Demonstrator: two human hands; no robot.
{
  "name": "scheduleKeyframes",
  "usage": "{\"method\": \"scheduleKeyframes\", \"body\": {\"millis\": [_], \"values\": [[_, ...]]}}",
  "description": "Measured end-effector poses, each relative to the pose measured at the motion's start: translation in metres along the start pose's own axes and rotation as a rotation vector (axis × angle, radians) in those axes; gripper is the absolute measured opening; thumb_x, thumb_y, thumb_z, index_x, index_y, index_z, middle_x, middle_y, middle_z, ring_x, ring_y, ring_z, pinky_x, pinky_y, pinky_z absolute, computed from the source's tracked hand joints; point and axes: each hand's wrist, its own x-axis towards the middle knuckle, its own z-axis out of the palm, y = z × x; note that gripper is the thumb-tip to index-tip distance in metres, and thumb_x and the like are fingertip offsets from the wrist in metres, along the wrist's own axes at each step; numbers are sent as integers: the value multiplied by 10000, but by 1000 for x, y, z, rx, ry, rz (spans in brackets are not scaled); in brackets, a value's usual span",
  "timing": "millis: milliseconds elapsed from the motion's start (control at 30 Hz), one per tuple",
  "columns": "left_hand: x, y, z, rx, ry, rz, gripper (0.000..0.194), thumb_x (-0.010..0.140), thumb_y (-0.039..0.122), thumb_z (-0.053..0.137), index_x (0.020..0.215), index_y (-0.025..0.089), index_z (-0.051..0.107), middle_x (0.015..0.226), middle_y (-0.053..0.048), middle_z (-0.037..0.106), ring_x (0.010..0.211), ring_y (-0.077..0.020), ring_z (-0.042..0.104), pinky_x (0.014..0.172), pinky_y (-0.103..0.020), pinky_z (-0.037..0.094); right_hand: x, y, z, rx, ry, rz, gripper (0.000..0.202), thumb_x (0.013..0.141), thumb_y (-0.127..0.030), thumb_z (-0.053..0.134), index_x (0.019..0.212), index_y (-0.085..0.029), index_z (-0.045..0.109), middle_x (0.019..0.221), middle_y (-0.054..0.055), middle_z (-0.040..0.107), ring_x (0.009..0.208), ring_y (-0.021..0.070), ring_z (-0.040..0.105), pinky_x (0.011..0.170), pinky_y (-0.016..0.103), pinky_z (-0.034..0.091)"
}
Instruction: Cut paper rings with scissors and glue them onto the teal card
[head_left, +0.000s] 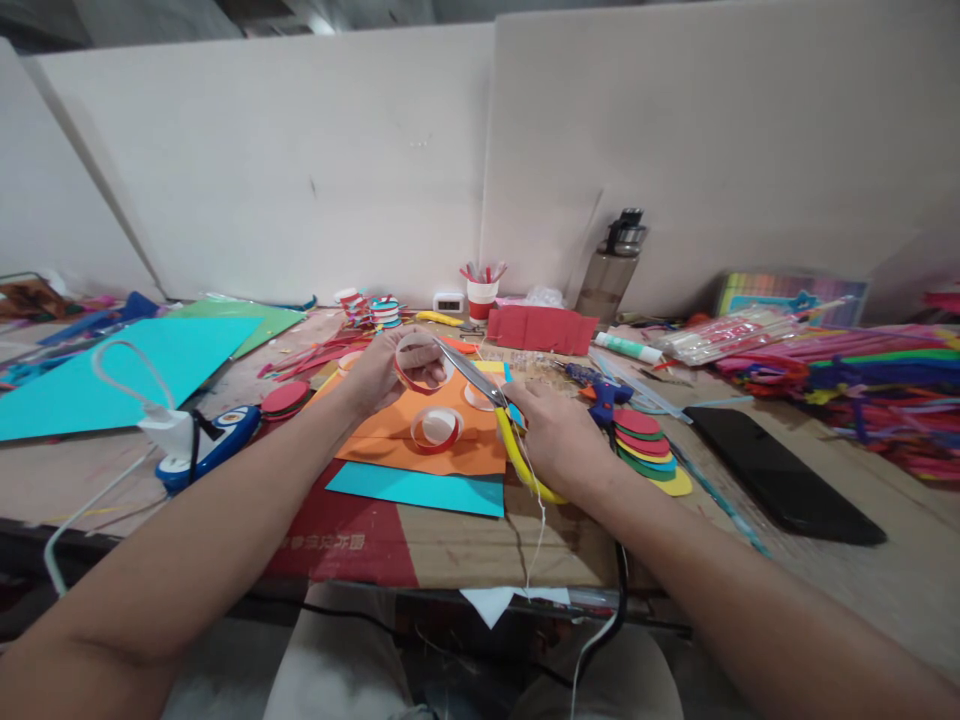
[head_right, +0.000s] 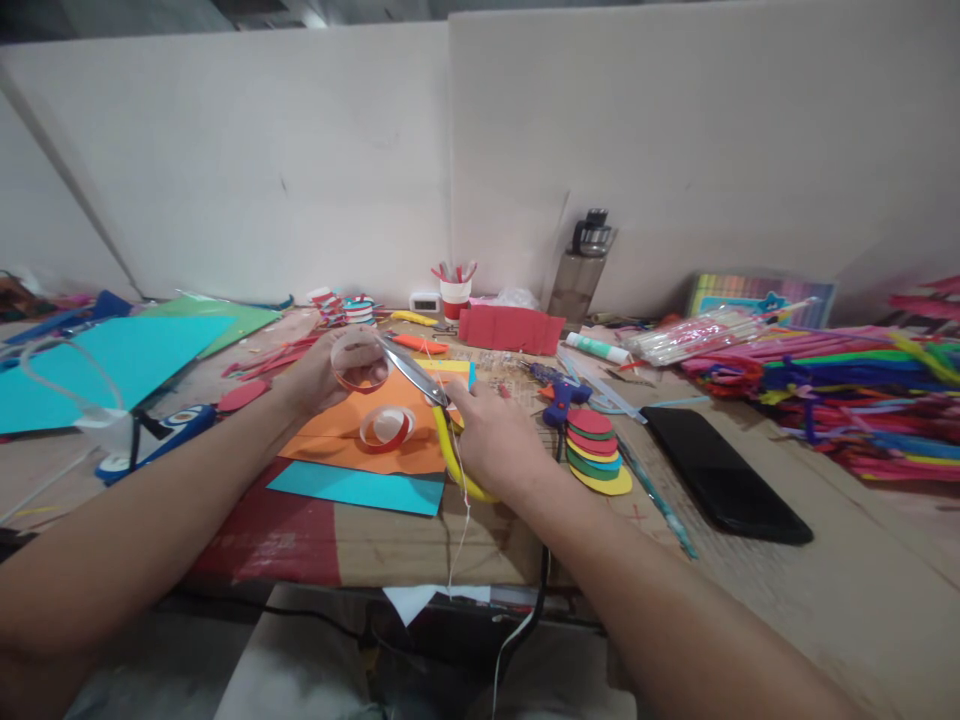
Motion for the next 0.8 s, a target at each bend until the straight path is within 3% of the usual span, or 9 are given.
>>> {"method": "scheduleKeyframes", "body": {"millis": [267,400,633,800], "values": [[3,-5,-5,-28,-8,-26,297,682,346,791,768,120,619,652,-20,649,556,-98,608,507,-183,457,0,0,0,12,-8,-8,352,888,-219,465,1226,-191,558,1077,128,643,953,244,591,797,319,400],[2,-5,-5,-68,37,12,295,675,331,802,778,131,610,657,-10,652,575,-103,624,522,-188,485,1,1,1,19,-10,20,346,886,-232,469,1217,-194,564,1071,131,644,956,249,588,771,312,400],[1,-6,-2,-86,17,-11,304,668,329,810,755,122,604,595,-9,631,536,-86,592,524,-177,467,0,-1,1,-4,17,28,374,875,-295,508,1240,-235,565,1081,120,620,910,255,588,698,307,386],[1,-6,-2,-54,11,-15,316,663,339,812,759,121,605,591,-9,625,524,-94,585,514,-190,457,0,0,2,6,12,14,392,878,-247,489,1265,-223,548,1055,118,623,912,246,583,714,305,387]]}}
